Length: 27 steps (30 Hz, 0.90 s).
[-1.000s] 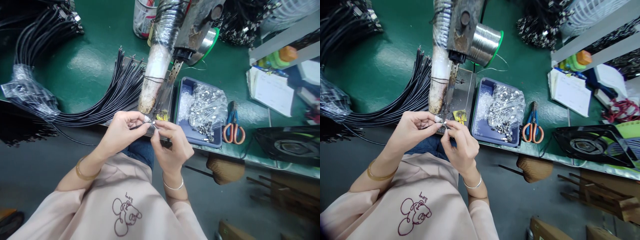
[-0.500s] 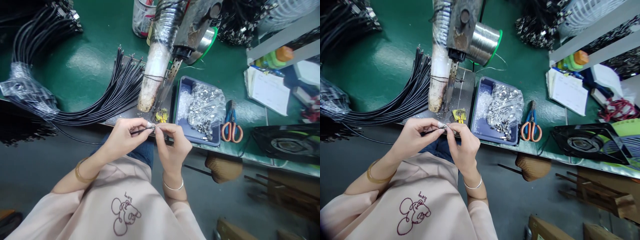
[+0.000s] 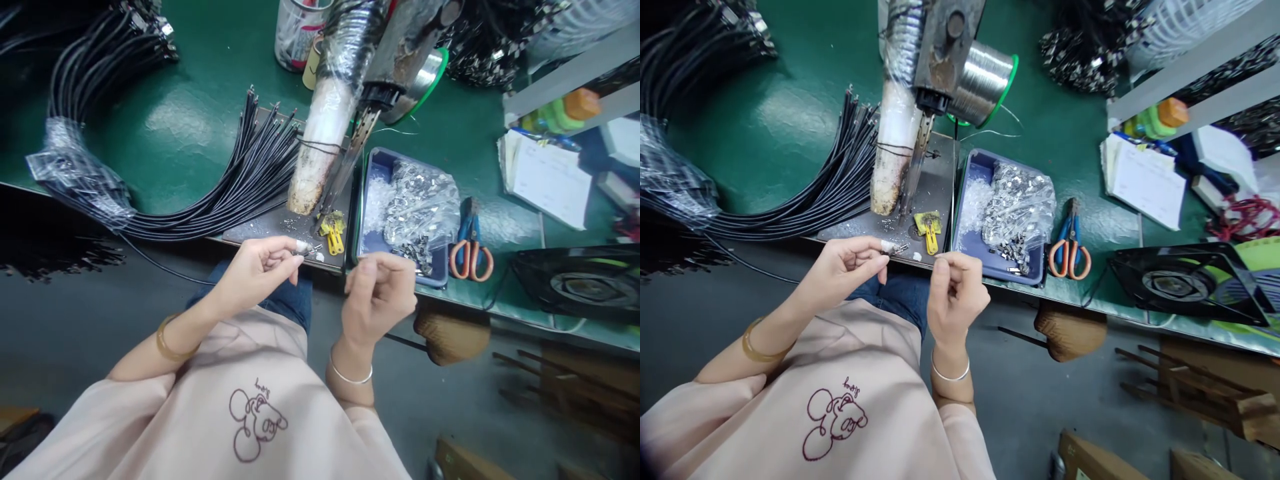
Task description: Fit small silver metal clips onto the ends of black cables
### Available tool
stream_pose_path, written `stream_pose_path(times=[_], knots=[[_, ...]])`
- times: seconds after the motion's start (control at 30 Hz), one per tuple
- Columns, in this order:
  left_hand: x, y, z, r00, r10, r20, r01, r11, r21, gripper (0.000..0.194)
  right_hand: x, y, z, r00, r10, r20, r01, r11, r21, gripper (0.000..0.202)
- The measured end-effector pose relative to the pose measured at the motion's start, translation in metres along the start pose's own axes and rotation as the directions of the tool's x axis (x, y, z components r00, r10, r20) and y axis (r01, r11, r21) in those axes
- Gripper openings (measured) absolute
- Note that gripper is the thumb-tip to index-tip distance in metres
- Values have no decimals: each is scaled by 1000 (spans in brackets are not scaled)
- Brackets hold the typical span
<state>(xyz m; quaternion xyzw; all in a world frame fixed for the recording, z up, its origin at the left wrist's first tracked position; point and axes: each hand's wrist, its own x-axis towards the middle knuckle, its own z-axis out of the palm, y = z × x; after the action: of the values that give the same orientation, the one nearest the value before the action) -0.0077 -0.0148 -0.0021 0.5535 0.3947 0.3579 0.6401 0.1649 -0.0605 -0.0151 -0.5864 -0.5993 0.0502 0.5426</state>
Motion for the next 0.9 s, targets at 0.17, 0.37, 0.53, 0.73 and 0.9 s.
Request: stream_pose_path(times=[0.17, 0.37, 0.53, 0.73, 0.9], knots=[[-6, -14, 12, 940, 320, -117, -265, 902, 340, 9, 2, -16, 7, 964, -77, 255, 139, 962, -234, 14], [-9, -21, 9, 905, 420, -72, -352, 833, 427, 14, 1, -17, -1, 981, 8, 192, 19, 990, -138, 23], [-11, -22, 10, 857, 514, -30, -444, 768, 461, 14, 30, 10, -39, 977, 214, 16, -205, 951, -232, 25], [-16, -11, 21, 822, 379, 425, -555, 702, 446, 27, 71, 51, -57, 819, 348, 457, -149, 897, -416, 25], [-7, -6, -1, 800, 69, 595, -84, 996, -2, 16, 80, 53, -54, 711, 377, 594, -198, 918, -345, 18]])
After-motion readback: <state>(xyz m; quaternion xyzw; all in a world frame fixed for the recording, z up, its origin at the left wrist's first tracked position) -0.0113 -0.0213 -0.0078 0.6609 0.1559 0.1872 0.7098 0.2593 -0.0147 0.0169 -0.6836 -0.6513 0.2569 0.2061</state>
